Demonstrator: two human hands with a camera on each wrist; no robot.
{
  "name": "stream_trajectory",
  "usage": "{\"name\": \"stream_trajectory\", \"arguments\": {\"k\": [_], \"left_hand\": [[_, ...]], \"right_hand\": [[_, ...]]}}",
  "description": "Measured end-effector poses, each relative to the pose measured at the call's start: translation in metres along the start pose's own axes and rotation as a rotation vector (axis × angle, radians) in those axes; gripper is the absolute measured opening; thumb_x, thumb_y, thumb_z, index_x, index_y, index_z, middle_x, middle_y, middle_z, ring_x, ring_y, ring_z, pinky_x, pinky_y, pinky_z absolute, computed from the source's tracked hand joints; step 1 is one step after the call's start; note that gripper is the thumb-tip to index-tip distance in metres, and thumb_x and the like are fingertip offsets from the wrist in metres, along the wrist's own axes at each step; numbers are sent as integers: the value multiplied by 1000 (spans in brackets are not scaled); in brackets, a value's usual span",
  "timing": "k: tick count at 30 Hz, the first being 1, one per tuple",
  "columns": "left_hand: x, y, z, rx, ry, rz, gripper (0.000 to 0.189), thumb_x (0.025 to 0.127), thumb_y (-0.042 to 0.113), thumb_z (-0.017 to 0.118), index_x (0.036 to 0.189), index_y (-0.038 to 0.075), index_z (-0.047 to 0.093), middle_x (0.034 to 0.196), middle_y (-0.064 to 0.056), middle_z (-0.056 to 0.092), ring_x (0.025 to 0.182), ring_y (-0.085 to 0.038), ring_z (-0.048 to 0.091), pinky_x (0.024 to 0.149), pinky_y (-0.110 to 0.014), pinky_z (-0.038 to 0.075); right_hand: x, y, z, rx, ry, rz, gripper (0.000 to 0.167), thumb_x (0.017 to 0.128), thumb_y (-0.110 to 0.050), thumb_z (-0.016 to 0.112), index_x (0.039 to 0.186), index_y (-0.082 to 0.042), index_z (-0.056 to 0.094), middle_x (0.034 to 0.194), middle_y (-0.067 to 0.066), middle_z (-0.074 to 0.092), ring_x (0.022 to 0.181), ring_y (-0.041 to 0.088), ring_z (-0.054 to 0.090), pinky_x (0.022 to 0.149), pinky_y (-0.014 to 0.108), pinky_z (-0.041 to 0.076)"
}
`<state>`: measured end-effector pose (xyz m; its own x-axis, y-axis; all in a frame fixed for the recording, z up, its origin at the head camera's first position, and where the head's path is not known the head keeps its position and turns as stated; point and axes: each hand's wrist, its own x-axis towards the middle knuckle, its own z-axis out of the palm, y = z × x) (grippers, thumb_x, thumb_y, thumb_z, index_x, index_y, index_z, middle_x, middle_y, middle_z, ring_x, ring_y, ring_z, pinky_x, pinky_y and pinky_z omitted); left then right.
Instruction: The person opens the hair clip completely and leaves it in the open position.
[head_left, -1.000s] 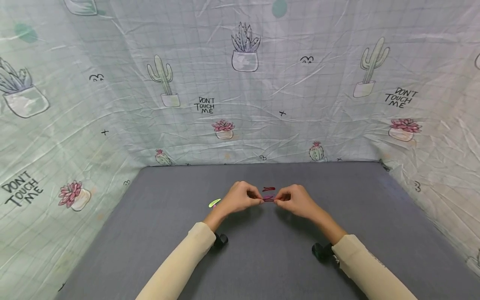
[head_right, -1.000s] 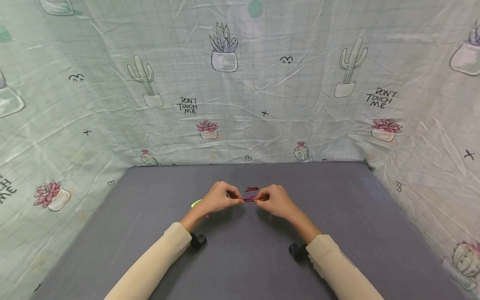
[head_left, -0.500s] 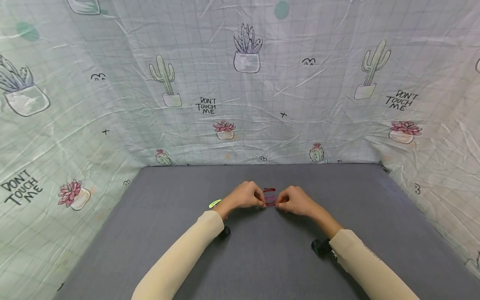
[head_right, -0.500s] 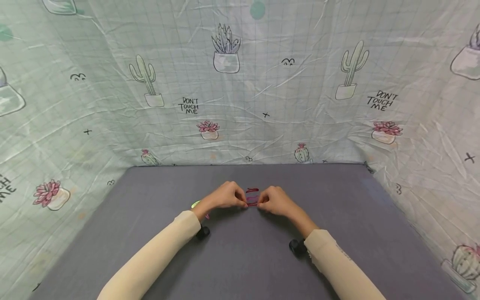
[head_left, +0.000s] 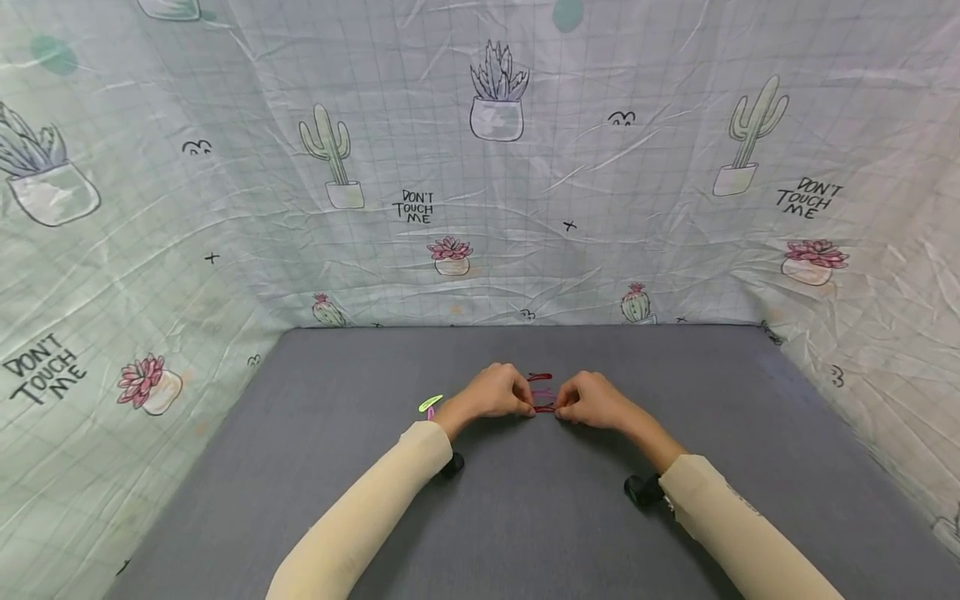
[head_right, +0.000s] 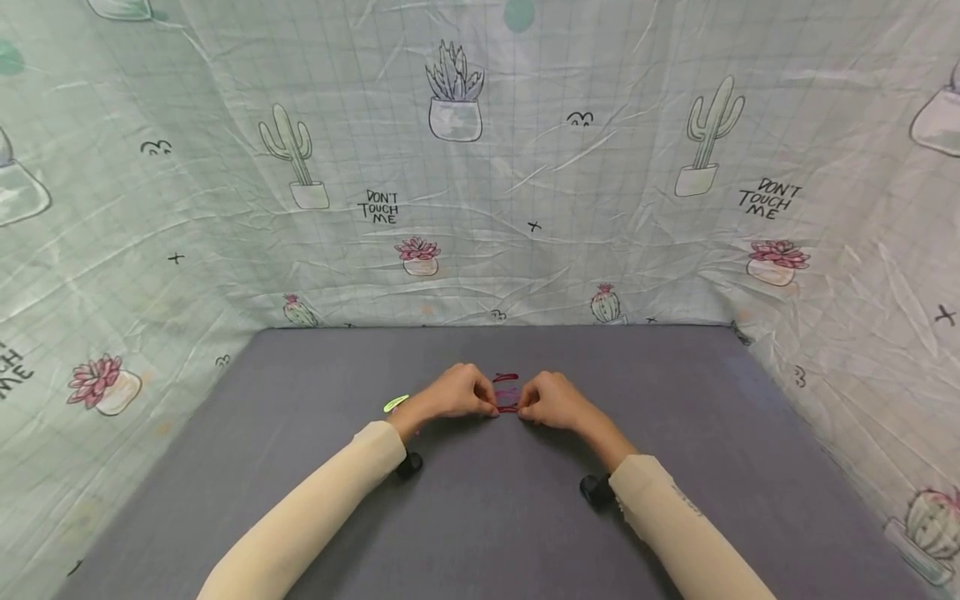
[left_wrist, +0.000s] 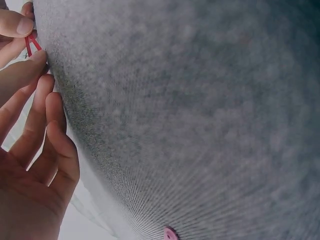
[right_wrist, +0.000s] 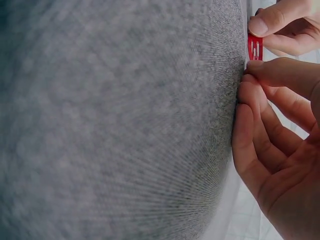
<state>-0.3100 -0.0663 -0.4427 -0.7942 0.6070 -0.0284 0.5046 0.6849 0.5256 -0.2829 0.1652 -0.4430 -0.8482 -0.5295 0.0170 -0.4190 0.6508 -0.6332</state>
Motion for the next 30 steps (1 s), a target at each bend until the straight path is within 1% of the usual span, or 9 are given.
{"name": "stream_trajectory", "arguments": {"k": [9,13,19,23,26,30], "left_hand": [[0,-1,1,-11,9,8,6,84,23,87,83,18,83,78,8,77,65,-2,60,64,-20,48],[-2,0,-1,-15,4,9,8,84,25,87,82,19,83,77,9,76,65,-1,59,63,-20,47],[-5,3,-8,-19,-9,-7,11,82,31,88,82,21,83,76,10,76,65,-3,63,62,-22,50],[-8,4,-14,-29,-2,-18,15,81,31,89,89,20,83,81,9,78,70,-3,66,66,-23,53],[-11,3,-19,-40,6,-13,18,82,31,88,94,18,83,85,7,79,72,-3,68,68,-24,55],[-16,2,-26,-46,19,0,22,83,31,87,98,16,83,89,5,79,74,-4,69,69,-24,56]], "right_hand": [[0,0,1,3,-1,8,4,85,-9,78,81,-9,79,68,-1,73,55,6,59,54,26,49],[0,-1,0,5,-5,6,3,83,-9,79,82,-7,80,70,-1,74,56,6,60,55,26,50],[-3,-4,-8,23,-5,28,3,84,-9,80,87,-7,81,74,1,76,59,7,63,56,28,52],[-3,-8,-13,-7,15,26,7,86,-8,77,91,-4,81,76,2,77,61,7,65,57,28,53],[-1,-12,-16,-30,31,15,8,88,-8,76,93,-3,81,79,3,77,64,7,65,59,28,54],[1,-20,-18,-51,42,8,9,89,-9,75,93,-5,81,81,1,78,68,7,66,62,28,54]]}}
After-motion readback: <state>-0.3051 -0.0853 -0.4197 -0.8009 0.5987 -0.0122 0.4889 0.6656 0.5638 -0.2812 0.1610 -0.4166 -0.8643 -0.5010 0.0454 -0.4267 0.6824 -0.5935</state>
